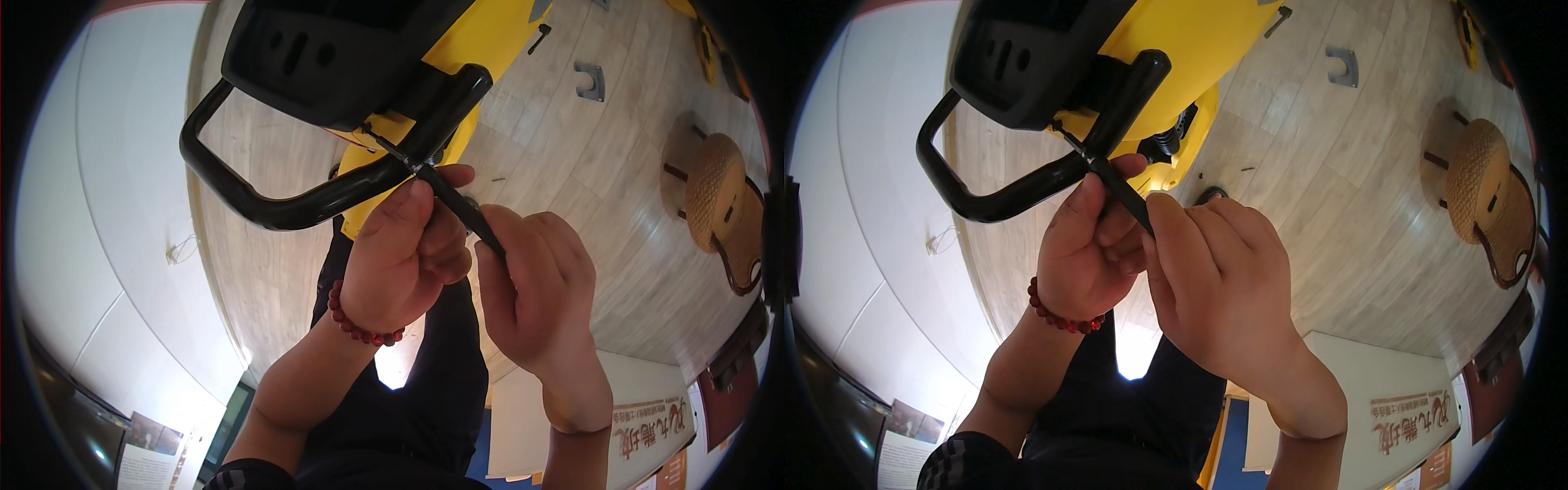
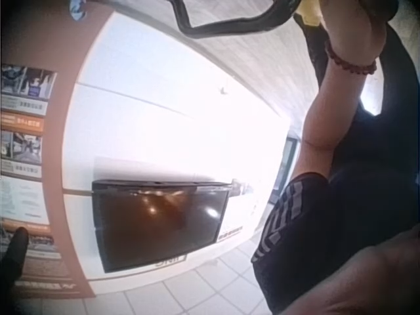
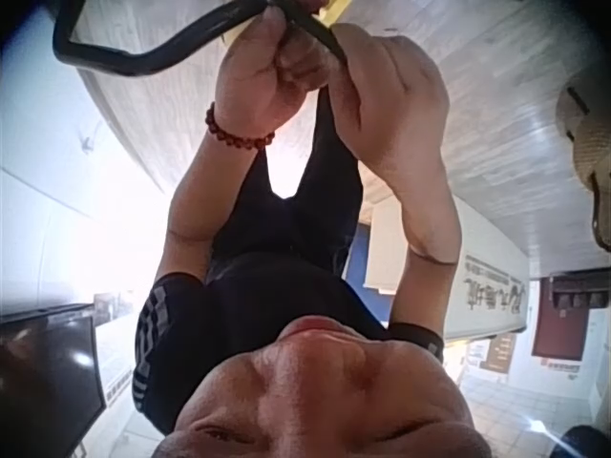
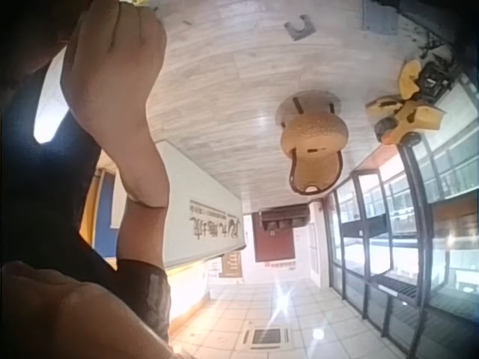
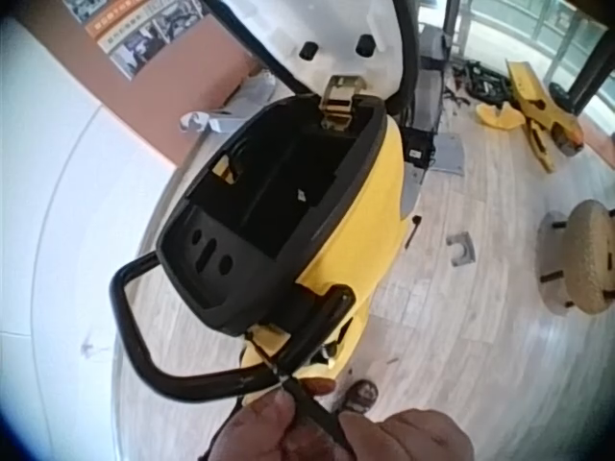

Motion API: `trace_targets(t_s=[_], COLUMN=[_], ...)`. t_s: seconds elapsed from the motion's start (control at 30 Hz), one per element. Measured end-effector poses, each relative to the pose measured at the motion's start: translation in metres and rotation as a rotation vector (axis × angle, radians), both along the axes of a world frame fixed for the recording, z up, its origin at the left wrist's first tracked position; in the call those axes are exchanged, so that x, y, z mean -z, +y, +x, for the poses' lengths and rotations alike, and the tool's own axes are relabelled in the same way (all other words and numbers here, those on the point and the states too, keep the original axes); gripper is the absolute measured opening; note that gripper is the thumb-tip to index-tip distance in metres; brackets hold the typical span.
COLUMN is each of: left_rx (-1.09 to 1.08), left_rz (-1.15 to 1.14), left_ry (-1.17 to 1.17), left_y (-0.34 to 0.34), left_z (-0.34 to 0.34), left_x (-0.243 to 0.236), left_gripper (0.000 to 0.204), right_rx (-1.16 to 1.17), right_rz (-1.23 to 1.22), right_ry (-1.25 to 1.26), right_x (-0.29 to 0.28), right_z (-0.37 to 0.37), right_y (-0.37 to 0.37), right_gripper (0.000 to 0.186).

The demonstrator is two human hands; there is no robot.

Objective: The recorder is removing and reinstalling plastic fairing panels on a yellow motorcycle using a screwdriver.

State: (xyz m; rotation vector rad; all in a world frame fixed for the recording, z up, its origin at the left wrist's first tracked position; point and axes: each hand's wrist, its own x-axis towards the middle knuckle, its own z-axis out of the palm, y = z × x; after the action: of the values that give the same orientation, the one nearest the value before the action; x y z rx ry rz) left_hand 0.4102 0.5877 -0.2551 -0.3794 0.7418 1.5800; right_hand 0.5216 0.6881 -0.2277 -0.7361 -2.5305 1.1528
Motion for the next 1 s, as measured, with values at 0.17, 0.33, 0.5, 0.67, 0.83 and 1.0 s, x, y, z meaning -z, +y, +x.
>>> trace_targets(t_s=[0.17, 0.33, 0.5, 0.67, 0.83, 1.0], left_rx=[0.025, 0.018, -0.004, -0.002, -0.028, -0.034], left_rz=[0.054, 0.054, 0.024, 0.021, -0.015, -0.019], left_ry=[-0.002, 0.009, 0.006, 0.042, 0.041, 0.117], left_y=[0.001, 0.001, 0.001, 0.004, 0.008, 0.012], left_z=[-0.001, 0.000, -0.001, -0.001, 0.004, 0.009], left_x=[0.001, 0.001, 0.000, 0.001, -0.001, 0.000], left_gripper=[0.037, 0.036, 0.035, 0.032, 0.027, 0.024], right_rx=[0.010, 0.055, 0.029, 0.092, 0.305, 0.538], right_rz=[0.017, 0.010, 0.035, -0.140, -0.747, -1.355], right_ry=[0.016, 0.067, 0.042, 0.013, -0.004, -0.081], right_x=[0.001, 0.005, 0.007, 0.002, -0.007, -0.016], right_z=[0.001, 0.001, -0.001, -0.001, -0.007, -0.010], right_y=[-0.001, -0.004, -0.006, -0.004, -0.005, 0.006], right_gripper=[0.027, 0.022, 0.025, 0.019, 0.014, 0.023])
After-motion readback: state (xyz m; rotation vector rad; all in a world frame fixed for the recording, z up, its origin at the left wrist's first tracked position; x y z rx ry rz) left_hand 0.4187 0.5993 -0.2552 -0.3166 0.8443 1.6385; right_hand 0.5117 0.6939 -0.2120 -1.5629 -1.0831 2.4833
